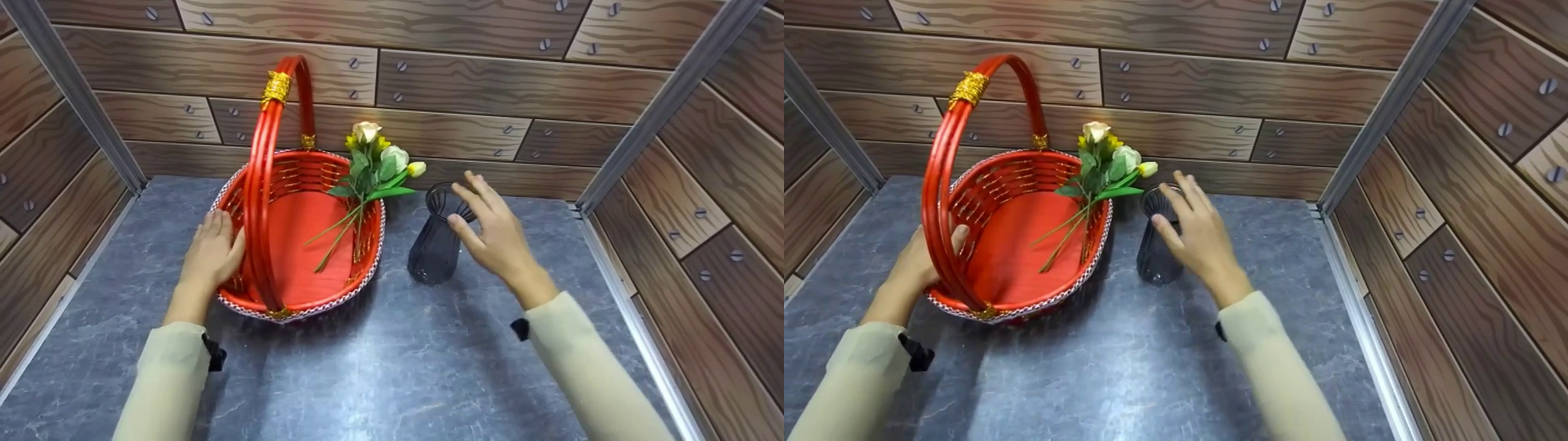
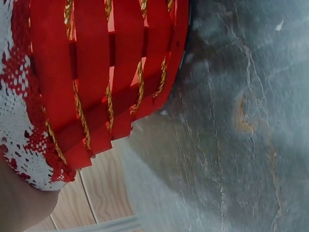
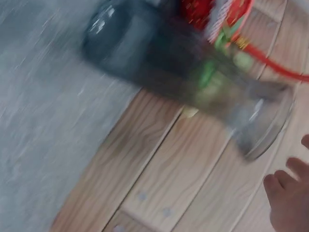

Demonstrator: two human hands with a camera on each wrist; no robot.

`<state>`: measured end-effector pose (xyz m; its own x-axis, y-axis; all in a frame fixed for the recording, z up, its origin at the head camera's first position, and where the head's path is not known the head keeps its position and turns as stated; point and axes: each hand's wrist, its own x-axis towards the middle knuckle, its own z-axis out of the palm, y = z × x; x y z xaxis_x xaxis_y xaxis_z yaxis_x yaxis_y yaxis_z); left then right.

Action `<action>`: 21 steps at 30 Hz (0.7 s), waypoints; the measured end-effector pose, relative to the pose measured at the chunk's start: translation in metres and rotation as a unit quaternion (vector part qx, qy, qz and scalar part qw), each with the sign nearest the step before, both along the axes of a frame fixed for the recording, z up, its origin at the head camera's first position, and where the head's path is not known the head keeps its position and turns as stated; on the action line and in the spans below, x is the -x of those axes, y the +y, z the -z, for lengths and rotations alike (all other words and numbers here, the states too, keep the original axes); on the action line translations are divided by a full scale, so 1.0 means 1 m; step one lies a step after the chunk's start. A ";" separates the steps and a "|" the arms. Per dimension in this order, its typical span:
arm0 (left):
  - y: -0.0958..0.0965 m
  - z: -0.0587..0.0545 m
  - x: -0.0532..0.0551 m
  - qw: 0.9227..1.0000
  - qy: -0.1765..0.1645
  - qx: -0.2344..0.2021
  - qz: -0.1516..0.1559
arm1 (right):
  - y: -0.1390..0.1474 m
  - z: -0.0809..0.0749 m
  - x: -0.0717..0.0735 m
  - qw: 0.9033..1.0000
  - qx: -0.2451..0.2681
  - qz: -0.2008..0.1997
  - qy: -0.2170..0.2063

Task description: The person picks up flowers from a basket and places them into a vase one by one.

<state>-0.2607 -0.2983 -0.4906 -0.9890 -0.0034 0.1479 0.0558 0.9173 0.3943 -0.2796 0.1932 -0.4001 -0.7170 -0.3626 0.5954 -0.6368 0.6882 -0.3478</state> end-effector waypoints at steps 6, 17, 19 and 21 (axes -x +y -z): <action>0.003 0.003 0.000 1.000 0.010 -0.004 -0.009 | -0.047 -0.004 -0.018 0.982 0.172 -0.070 0.041; 0.003 0.005 0.000 0.999 0.027 -0.022 -0.015 | -0.113 0.015 -0.016 0.824 0.407 -0.078 -0.385; 0.003 0.006 0.000 0.999 0.029 -0.022 -0.016 | -0.121 0.021 -0.010 0.788 0.438 -0.073 -0.427; 0.004 0.007 0.000 0.999 0.029 -0.022 -0.017 | -0.128 0.027 -0.004 0.754 0.468 -0.067 -0.456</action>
